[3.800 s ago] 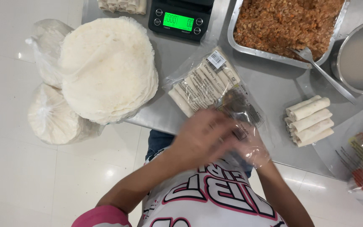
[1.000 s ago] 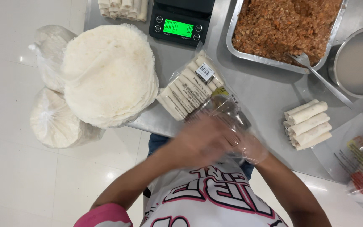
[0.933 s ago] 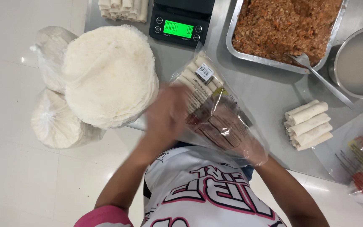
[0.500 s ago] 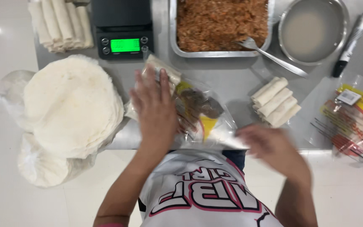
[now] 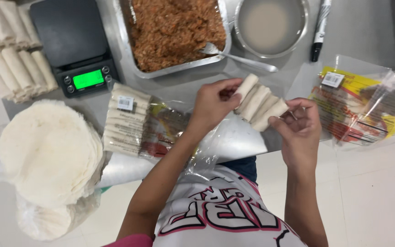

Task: The person places a filling on a wrapper, folds and rolls the wrapper by hand, and then labels and fills plastic bags with the finished rolls.

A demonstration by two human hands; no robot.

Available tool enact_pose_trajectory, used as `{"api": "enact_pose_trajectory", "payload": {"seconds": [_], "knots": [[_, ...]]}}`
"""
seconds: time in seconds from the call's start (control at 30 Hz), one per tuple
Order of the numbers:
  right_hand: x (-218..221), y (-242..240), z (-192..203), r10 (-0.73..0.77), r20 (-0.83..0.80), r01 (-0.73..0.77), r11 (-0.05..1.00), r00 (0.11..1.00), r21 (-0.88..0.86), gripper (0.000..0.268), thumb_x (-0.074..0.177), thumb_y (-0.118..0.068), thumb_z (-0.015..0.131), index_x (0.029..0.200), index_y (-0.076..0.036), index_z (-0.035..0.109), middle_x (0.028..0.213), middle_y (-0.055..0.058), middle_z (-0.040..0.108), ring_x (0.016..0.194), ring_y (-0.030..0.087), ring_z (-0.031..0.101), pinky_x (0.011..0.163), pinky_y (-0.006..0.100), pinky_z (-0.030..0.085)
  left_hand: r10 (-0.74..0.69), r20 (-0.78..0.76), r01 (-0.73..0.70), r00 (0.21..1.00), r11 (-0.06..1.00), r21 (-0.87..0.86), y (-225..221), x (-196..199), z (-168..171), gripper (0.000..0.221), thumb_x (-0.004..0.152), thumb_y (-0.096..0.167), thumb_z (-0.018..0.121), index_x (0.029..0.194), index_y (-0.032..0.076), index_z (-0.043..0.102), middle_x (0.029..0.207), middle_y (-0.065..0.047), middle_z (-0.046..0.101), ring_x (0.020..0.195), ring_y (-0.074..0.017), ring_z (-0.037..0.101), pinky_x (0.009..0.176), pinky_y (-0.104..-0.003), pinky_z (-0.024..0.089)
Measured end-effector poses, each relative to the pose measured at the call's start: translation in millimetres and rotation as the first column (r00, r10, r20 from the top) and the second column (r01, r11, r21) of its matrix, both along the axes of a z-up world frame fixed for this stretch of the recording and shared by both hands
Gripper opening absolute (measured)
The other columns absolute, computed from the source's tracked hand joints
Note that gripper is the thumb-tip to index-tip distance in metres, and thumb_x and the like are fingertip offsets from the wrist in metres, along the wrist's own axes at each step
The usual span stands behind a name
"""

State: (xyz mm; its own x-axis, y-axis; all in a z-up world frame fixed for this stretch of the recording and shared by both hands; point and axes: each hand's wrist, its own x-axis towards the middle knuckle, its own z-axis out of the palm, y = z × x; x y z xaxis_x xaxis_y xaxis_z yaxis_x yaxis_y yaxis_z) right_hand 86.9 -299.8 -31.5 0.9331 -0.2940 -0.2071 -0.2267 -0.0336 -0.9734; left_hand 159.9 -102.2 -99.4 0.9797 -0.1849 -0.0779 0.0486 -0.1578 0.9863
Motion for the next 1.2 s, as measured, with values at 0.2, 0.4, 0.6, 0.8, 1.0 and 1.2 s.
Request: {"api": "enact_pose_trajectory", "payload": {"seconds": [0.2,0.4,0.6,0.8,1.0,1.2], "knots": [[0.6,2.6,16.2,-0.047,0.005,0.040,0.895,0.999,0.444,0.057,0.082,0.019,0.066,0.137,0.007,0.056,0.109,0.022,0.067,0.100,0.028,0.074,0.083,0.038,0.068,-0.094,-0.159,0.021,0.983,0.911,-0.412,-8.5,-35.1,87.4,0.038,0.088,0.004,0.079,0.126,0.006,0.073,0.113,-0.014,0.076,0.105,-0.0153,0.070,0.092,-0.029,0.060],[-2.0,-2.2,8.8,-0.094,0.059,0.071,0.945,0.994,0.320,0.058,0.078,0.021,0.072,0.134,0.013,0.057,0.107,0.027,0.069,0.096,0.030,0.074,0.085,0.043,0.068,0.019,0.009,-0.017,1.000,0.978,-0.208,-14.1,-47.2,94.7,0.047,0.088,0.010,0.083,0.133,0.008,0.069,0.114,-0.014,0.075,0.100,-0.0201,0.074,0.086,-0.032,0.063],[-2.2,13.1,15.2,-0.184,0.104,0.150,0.952,0.978,0.268,0.060,0.076,0.012,0.080,0.132,0.008,0.058,0.109,0.018,0.069,0.100,0.023,0.074,0.090,0.036,0.068,-0.034,0.351,-0.002,0.936,0.995,0.102,-34.8,-60.4,87.6,0.059,0.087,0.019,0.084,0.139,0.001,0.061,0.121,-0.018,0.064,0.108,-0.0331,0.067,0.091,-0.040,0.061],[0.8,21.8,26.0,-0.232,-0.072,0.236,0.834,0.970,0.498,0.032,0.104,-0.015,0.055,0.128,0.004,0.060,0.116,0.026,0.072,0.105,0.026,0.074,0.094,0.040,0.061,-0.179,0.378,0.114,0.908,0.975,0.189,-55.2,-52.0,94.0,0.041,0.092,0.018,0.075,0.128,-0.002,0.067,0.116,-0.021,0.065,0.109,-0.0391,0.066,0.093,-0.046,0.058],[0.2,17.2,14.1,-0.242,-0.042,0.227,0.820,0.969,0.526,0.036,0.096,-0.007,0.067,0.129,0.003,0.056,0.118,0.029,0.070,0.086,0.041,0.077,0.053,0.043,0.067,-0.104,0.344,-0.044,0.933,0.916,0.398,-36.1,-31.0,58.9,0.042,0.089,0.003,0.074,0.129,-0.008,0.066,0.110,-0.020,0.061,0.100,-0.0348,0.067,0.084,-0.041,0.057],[4.9,33.4,14.0,-0.229,-0.056,0.228,0.852,0.972,0.470,0.042,0.094,-0.001,0.066,0.134,0.010,0.056,0.127,0.027,0.068,0.112,0.033,0.073,0.092,0.046,0.065,0.035,0.058,-0.027,0.998,0.990,-0.139,-36.0,-45.7,67.1,0.042,0.085,0.014,0.082,0.125,0.012,0.074,0.109,-0.008,0.073,0.092,-0.0209,0.075,0.075,-0.030,0.061]]}}
